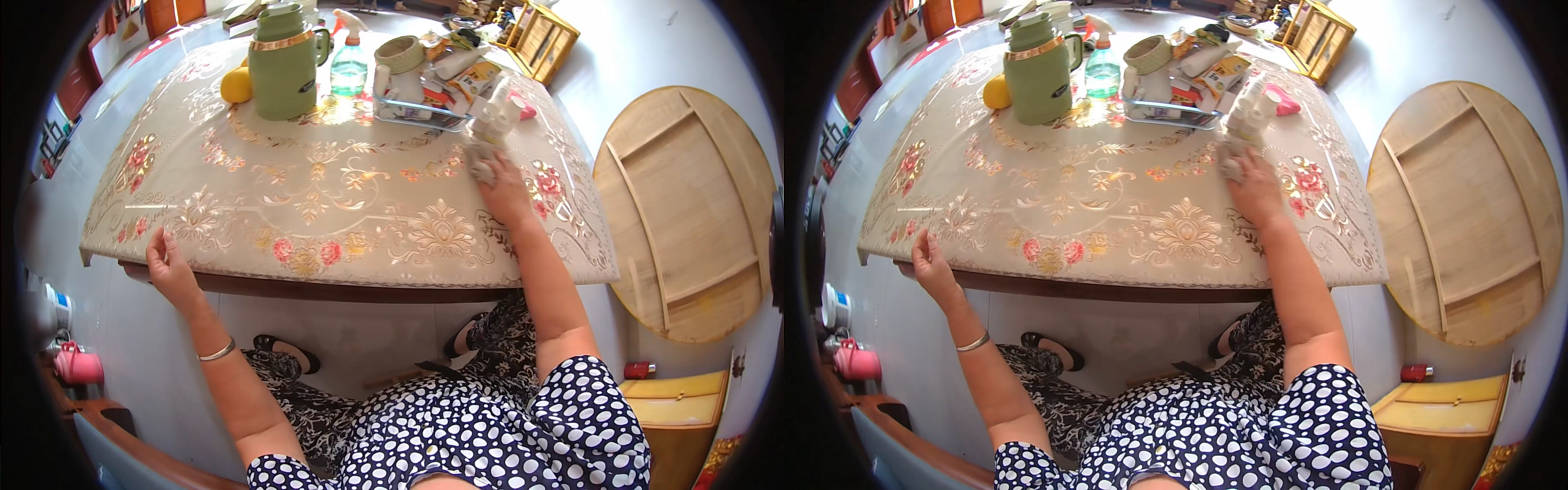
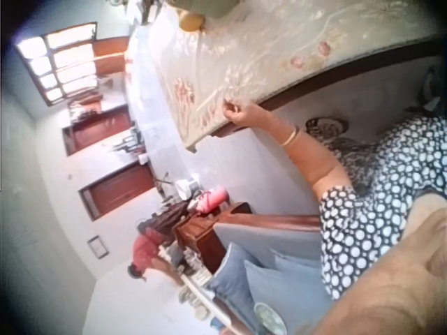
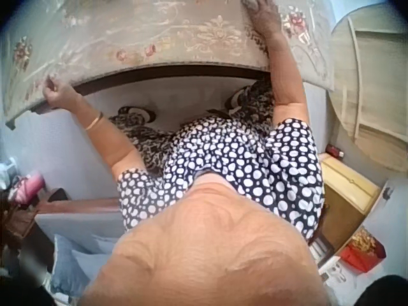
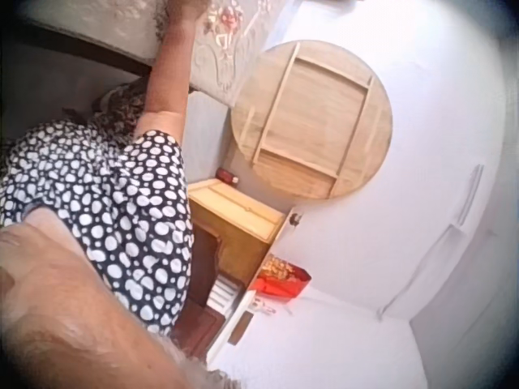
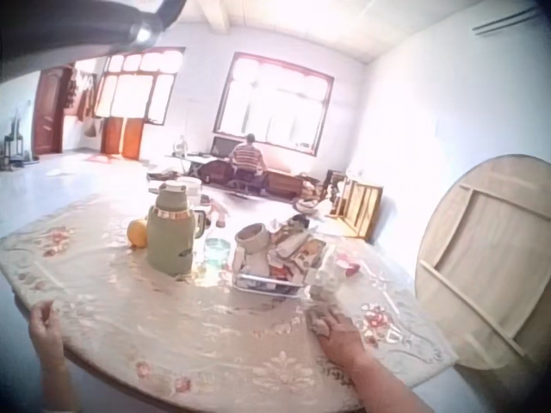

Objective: The person wipes a floral-patterned tablecloth with a grey cloth. They briefly fold a pink cloth and place it on the table before resuming wiping the surface with the grey cloth. The person moves around the table to clean different sections.

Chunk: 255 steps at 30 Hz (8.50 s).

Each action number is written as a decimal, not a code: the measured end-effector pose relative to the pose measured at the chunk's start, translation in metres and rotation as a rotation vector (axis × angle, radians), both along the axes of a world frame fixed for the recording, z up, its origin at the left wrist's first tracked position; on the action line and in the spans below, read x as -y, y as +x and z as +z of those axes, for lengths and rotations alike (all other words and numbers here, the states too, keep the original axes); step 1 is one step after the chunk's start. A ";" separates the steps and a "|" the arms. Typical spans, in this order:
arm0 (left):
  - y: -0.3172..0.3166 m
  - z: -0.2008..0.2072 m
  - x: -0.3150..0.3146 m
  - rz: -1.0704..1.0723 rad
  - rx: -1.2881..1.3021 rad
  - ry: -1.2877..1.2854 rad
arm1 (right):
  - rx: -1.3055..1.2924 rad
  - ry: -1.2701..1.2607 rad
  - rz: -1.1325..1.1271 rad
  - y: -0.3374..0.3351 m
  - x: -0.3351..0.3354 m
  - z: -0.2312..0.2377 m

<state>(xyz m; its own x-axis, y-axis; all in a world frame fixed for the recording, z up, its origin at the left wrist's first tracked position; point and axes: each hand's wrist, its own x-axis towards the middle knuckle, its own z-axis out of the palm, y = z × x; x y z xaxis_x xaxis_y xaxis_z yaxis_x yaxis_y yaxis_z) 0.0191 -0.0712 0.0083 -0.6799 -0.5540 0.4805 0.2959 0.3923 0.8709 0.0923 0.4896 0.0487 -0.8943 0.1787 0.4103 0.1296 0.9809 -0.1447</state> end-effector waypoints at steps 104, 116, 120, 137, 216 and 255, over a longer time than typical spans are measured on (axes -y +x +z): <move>0.028 0.022 0.008 0.109 -0.088 0.103 | 0.130 -0.008 0.630 0.058 0.177 0.031; 0.027 0.022 0.020 0.108 -0.105 0.179 | 0.064 -0.088 1.093 -0.048 0.407 0.010; 0.022 0.019 0.023 0.112 -0.115 0.127 | 0.049 -0.395 1.056 -0.077 0.439 0.003; 0.004 -0.002 0.018 -0.026 -0.030 0.109 | -0.030 -0.148 0.462 -0.017 0.139 0.000; -0.018 -0.006 -0.050 0.081 0.071 -0.450 | -0.084 0.038 -0.687 0.193 -0.274 -0.025; -0.023 0.007 -0.084 0.329 -0.048 -0.555 | 0.117 -0.054 0.821 -0.035 0.299 0.010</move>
